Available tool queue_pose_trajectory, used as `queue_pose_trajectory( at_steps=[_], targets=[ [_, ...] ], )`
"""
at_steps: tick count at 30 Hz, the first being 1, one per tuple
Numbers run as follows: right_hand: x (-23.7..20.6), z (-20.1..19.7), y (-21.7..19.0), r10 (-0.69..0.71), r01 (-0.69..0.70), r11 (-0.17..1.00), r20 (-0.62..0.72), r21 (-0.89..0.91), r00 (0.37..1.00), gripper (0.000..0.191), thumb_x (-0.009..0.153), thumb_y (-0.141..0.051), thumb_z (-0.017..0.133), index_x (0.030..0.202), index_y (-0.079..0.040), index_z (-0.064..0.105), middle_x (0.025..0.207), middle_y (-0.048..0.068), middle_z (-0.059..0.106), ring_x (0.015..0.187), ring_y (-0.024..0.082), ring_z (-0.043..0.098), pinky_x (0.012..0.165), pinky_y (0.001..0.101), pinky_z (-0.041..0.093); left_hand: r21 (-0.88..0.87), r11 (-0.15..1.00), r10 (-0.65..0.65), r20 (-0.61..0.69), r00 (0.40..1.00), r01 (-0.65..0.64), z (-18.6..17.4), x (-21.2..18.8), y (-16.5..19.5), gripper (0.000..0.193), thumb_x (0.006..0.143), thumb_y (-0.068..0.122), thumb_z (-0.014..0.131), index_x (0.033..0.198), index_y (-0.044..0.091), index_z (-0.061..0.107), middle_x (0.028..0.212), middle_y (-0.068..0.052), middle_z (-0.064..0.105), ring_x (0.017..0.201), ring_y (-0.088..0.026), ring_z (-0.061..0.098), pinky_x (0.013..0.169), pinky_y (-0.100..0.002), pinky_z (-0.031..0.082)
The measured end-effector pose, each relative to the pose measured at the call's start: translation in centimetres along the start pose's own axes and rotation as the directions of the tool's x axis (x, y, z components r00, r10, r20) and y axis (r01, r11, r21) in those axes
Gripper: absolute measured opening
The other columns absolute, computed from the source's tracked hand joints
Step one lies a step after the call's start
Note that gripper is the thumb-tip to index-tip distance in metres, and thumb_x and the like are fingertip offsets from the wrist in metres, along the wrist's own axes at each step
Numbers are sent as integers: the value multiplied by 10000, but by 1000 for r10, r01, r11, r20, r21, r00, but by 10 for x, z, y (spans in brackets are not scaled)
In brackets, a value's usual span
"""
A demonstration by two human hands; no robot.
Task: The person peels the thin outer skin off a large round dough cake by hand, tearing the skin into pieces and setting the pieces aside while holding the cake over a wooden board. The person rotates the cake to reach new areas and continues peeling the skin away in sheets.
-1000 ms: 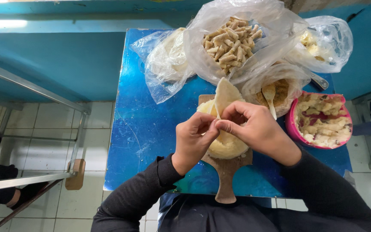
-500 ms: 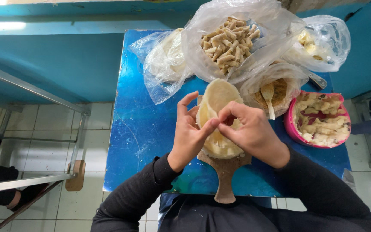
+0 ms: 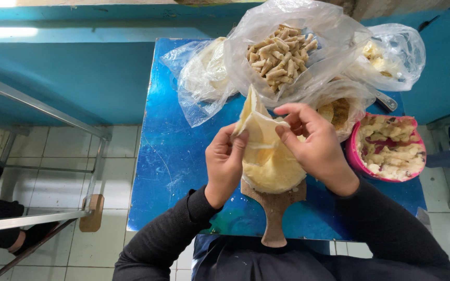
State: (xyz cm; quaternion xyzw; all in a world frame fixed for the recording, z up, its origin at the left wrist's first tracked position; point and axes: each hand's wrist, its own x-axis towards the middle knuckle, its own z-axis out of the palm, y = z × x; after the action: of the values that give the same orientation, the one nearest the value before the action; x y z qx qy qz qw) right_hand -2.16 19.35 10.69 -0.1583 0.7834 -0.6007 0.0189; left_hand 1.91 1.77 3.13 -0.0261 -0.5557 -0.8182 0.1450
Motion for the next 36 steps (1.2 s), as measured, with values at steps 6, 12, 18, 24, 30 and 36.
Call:
queue_pose_trajectory(
  at_steps=[6, 12, 18, 24, 30, 36],
  targets=[
    [-9, 8, 8, -184, 179, 963, -5, -203, 983, 392, 864, -91, 816, 1202, -26, 630, 924, 23, 719, 814, 101, 641, 767, 248, 516, 186, 968, 131, 192, 973, -167, -1, -9, -1, 250, 1034, 70, 596, 1265, -20, 631, 1269, -59, 686, 1075, -91, 657, 864, -217, 579],
    [6, -2, 14, -145, 145, 989, -21, -7, 989, 254, 962, 3, 635, 1206, -24, 701, 1078, 60, 707, 998, 131, 676, 885, 274, 531, -116, 990, 103, 147, 984, -86, -3, -3, -3, 143, 1100, 43, 523, 1240, 19, 541, 1440, -130, 627, 1291, -146, 580, 1135, -282, 473],
    [-17, 16, -1, -280, 270, 930, -4, -251, 960, 278, 867, 14, 697, 1123, -71, 764, 885, 78, 643, 824, 172, 670, 739, 285, 530, -56, 998, 19, 260, 965, -5, 9, -2, 10, 620, 909, 147, 724, 1390, 91, 337, 1325, -57, 532, 1222, -137, 544, 1017, -294, 474],
    [-11, 5, 8, -281, 277, 957, -42, -83, 959, 144, 958, 19, 641, 1073, -3, 726, 1057, 64, 719, 965, 150, 696, 875, 276, 544, 102, 993, -82, 224, 971, 60, 7, 8, 18, 396, 1112, 279, 555, 1390, 7, 629, 1225, -46, 671, 1101, -75, 584, 963, -226, 495],
    [16, -19, 43, 114, -96, 828, 2, 553, 994, 122, 1098, -108, 629, 1079, -2, 687, 997, 74, 713, 877, 117, 659, 830, 267, 536, -150, 958, -212, 205, 955, 245, 10, 31, 19, 445, 1130, 334, 545, 1317, -53, 661, 1191, -102, 708, 1002, -125, 651, 874, -268, 536],
    [31, -43, 57, 321, -285, 628, 92, 724, 943, 181, 1090, -195, 549, 1115, -32, 623, 1046, 72, 723, 929, 202, 718, 873, 417, 610, -400, 850, -292, 182, 939, 342, 13, 47, 15, 513, 1066, 369, 541, 1412, -9, 543, 1304, -115, 667, 1138, -214, 678, 977, -357, 559]
  ],
)
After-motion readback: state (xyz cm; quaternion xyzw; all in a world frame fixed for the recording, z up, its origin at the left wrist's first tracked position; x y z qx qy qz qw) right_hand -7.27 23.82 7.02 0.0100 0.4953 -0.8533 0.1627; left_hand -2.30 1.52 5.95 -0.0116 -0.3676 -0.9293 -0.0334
